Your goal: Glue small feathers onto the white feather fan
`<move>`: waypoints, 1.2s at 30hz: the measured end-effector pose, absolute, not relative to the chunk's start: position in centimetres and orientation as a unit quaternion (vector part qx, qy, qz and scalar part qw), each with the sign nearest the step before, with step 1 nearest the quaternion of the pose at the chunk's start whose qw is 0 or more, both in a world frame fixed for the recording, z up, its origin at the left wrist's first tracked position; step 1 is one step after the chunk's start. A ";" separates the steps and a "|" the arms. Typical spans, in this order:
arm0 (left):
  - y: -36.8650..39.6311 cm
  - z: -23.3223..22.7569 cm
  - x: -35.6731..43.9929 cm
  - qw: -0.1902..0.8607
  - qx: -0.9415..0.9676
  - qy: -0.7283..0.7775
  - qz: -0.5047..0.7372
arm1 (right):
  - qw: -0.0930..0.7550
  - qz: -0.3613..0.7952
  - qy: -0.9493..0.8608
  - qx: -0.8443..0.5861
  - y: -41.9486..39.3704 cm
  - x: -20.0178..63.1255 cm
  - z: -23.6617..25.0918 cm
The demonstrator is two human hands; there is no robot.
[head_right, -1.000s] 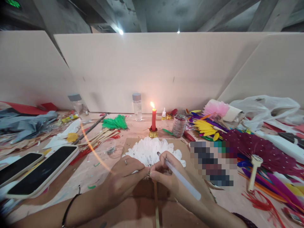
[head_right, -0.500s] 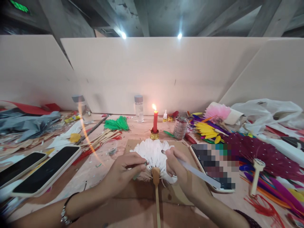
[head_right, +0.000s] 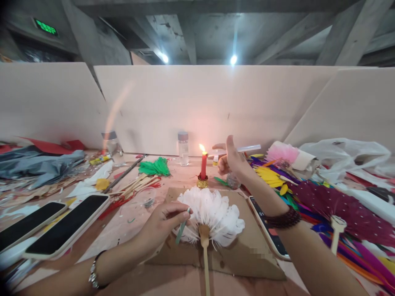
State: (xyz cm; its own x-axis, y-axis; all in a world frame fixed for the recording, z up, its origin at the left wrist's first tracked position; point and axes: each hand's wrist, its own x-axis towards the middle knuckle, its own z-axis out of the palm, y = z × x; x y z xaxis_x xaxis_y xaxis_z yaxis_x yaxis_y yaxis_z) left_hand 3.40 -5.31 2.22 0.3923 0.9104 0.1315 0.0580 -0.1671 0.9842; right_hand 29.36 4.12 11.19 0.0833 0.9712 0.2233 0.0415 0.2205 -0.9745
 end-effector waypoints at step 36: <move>-5.0 1.2 3.2 0.528 0.641 0.391 0.399 | 0.630 0.311 -0.573 -0.422 5.9 28.4 9.0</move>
